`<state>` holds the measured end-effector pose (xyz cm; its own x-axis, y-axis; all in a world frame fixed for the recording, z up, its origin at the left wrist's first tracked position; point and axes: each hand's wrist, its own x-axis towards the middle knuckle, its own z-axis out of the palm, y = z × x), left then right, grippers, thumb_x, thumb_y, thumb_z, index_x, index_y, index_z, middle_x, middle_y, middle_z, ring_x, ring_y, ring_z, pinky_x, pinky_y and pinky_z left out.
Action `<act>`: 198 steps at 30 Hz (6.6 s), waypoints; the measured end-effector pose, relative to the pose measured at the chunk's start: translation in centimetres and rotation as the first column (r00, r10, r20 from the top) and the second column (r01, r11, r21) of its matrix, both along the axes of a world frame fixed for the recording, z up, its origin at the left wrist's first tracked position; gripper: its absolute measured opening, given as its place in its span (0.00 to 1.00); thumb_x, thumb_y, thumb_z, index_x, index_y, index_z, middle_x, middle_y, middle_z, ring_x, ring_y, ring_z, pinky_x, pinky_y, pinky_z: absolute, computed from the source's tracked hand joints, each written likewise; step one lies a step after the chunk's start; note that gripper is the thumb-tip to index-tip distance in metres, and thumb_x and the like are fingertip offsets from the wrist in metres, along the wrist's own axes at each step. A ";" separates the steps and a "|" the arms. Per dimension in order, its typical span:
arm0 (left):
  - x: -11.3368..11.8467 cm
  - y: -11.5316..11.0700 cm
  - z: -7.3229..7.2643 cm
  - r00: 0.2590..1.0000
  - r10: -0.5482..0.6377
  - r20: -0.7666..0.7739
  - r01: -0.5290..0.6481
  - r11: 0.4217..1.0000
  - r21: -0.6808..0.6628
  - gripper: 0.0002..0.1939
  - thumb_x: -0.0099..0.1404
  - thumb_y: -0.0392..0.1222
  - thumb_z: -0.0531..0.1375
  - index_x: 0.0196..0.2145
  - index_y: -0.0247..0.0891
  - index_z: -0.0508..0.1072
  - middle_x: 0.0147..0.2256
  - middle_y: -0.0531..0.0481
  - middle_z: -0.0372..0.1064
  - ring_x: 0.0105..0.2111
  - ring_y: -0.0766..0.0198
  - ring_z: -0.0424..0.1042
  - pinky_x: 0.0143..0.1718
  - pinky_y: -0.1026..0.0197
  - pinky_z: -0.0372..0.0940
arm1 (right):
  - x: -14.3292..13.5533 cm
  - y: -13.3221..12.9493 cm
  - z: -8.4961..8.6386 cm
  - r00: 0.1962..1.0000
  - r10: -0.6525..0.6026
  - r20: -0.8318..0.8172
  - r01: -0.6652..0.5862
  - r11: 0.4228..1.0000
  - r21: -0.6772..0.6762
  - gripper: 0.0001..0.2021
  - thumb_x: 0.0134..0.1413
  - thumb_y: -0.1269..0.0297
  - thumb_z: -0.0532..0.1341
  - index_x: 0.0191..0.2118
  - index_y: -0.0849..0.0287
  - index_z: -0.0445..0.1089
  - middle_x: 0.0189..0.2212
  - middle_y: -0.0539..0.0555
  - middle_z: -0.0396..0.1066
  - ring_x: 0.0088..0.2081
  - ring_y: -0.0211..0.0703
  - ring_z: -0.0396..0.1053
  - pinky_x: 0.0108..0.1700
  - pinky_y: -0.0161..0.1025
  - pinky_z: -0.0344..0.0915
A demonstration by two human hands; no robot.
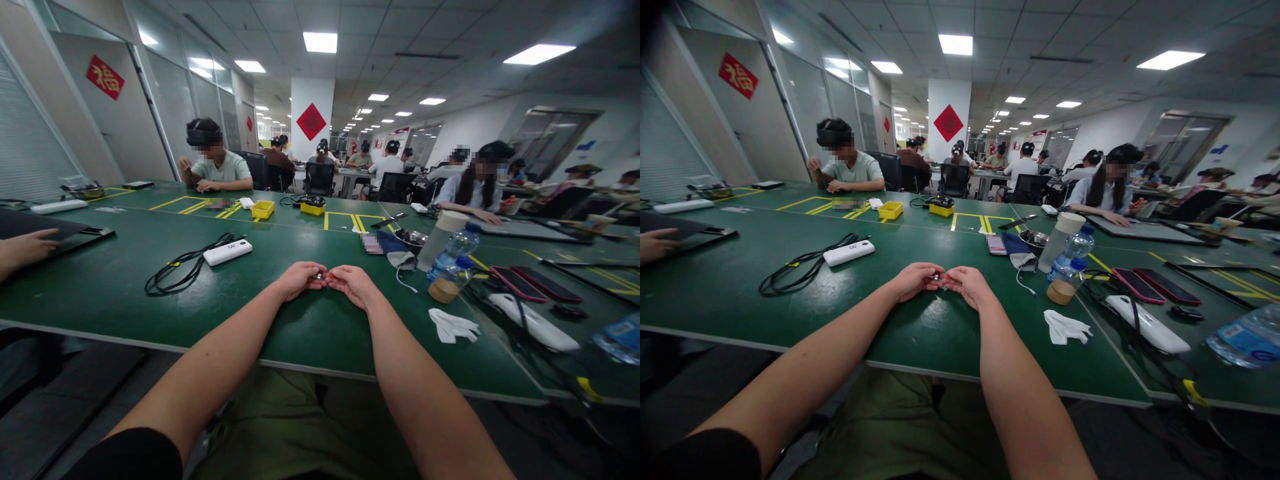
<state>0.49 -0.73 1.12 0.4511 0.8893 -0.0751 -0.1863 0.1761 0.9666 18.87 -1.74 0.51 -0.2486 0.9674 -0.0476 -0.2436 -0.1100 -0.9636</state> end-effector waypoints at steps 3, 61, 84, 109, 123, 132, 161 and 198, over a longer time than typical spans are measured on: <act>-0.1 0.0 0.0 1.000 -0.010 0.020 0.010 1.000 -0.008 0.10 0.61 0.32 0.56 0.40 0.30 0.72 0.34 0.39 0.74 0.28 0.66 0.74 0.33 0.64 0.71 | 0.1 0.1 0.0 1.000 0.003 -0.010 -0.003 1.000 -0.013 0.03 0.47 0.73 0.64 0.31 0.64 0.71 0.28 0.58 0.76 0.31 0.41 0.74 0.35 0.36 0.72; -0.2 0.4 -0.7 0.999 0.004 -0.037 -0.001 0.997 0.072 0.12 0.56 0.28 0.60 0.40 0.32 0.71 0.34 0.43 0.73 0.27 0.69 0.73 0.29 0.67 0.69 | 0.0 -0.1 0.1 0.999 -0.040 -0.006 0.040 0.999 0.007 0.06 0.44 0.78 0.62 0.31 0.64 0.70 0.29 0.59 0.75 0.32 0.41 0.75 0.37 0.36 0.72; 0.0 0.5 -0.8 1.000 0.008 -0.022 -0.006 0.996 0.089 0.10 0.57 0.26 0.58 0.38 0.32 0.70 0.32 0.46 0.70 0.26 0.69 0.73 0.27 0.68 0.68 | 0.1 0.1 -0.2 1.000 -0.017 0.023 0.017 1.000 0.020 0.09 0.40 0.74 0.66 0.32 0.63 0.70 0.26 0.54 0.73 0.29 0.39 0.74 0.34 0.36 0.71; -0.1 0.6 -1.0 0.998 0.032 -0.048 -0.027 0.995 0.094 0.12 0.57 0.31 0.61 0.40 0.31 0.71 0.30 0.45 0.73 0.26 0.68 0.73 0.32 0.64 0.70 | 0.2 0.0 -0.1 0.999 -0.024 -0.022 0.025 0.999 0.036 0.09 0.38 0.74 0.68 0.30 0.62 0.70 0.27 0.54 0.74 0.30 0.40 0.74 0.37 0.38 0.72; 0.0 -0.1 -0.6 0.999 0.027 -0.039 -0.021 0.990 0.138 0.13 0.53 0.30 0.64 0.38 0.31 0.70 0.30 0.47 0.72 0.28 0.68 0.73 0.33 0.65 0.69 | 0.1 0.0 -0.1 0.999 -0.004 -0.041 0.007 0.998 0.058 0.11 0.36 0.72 0.69 0.30 0.62 0.70 0.28 0.53 0.74 0.29 0.37 0.72 0.33 0.35 0.69; -0.1 0.4 -0.8 0.999 0.038 0.031 -0.040 0.998 0.058 0.08 0.57 0.29 0.62 0.37 0.30 0.72 0.34 0.43 0.73 0.33 0.66 0.75 0.40 0.63 0.70 | 0.0 -0.2 0.3 0.997 0.014 -0.072 -0.010 0.999 0.048 0.08 0.37 0.75 0.67 0.29 0.63 0.71 0.29 0.54 0.74 0.30 0.36 0.71 0.35 0.34 0.68; -0.2 0.3 -0.8 0.999 0.032 0.003 -0.032 0.996 0.081 0.12 0.55 0.31 0.64 0.38 0.30 0.70 0.31 0.45 0.73 0.26 0.70 0.73 0.33 0.65 0.70 | 0.0 -0.1 0.1 0.999 -0.005 -0.049 0.006 1.000 0.015 0.06 0.43 0.78 0.63 0.31 0.64 0.71 0.30 0.58 0.76 0.34 0.42 0.75 0.39 0.37 0.72; -0.3 0.6 -1.1 1.000 0.009 -0.022 -0.006 0.987 0.161 0.11 0.55 0.31 0.61 0.37 0.32 0.70 0.32 0.45 0.72 0.24 0.72 0.68 0.27 0.67 0.64 | -0.1 -0.1 0.1 0.998 -0.057 0.039 0.056 0.998 0.015 0.07 0.42 0.75 0.66 0.31 0.63 0.70 0.28 0.55 0.75 0.32 0.41 0.75 0.36 0.35 0.72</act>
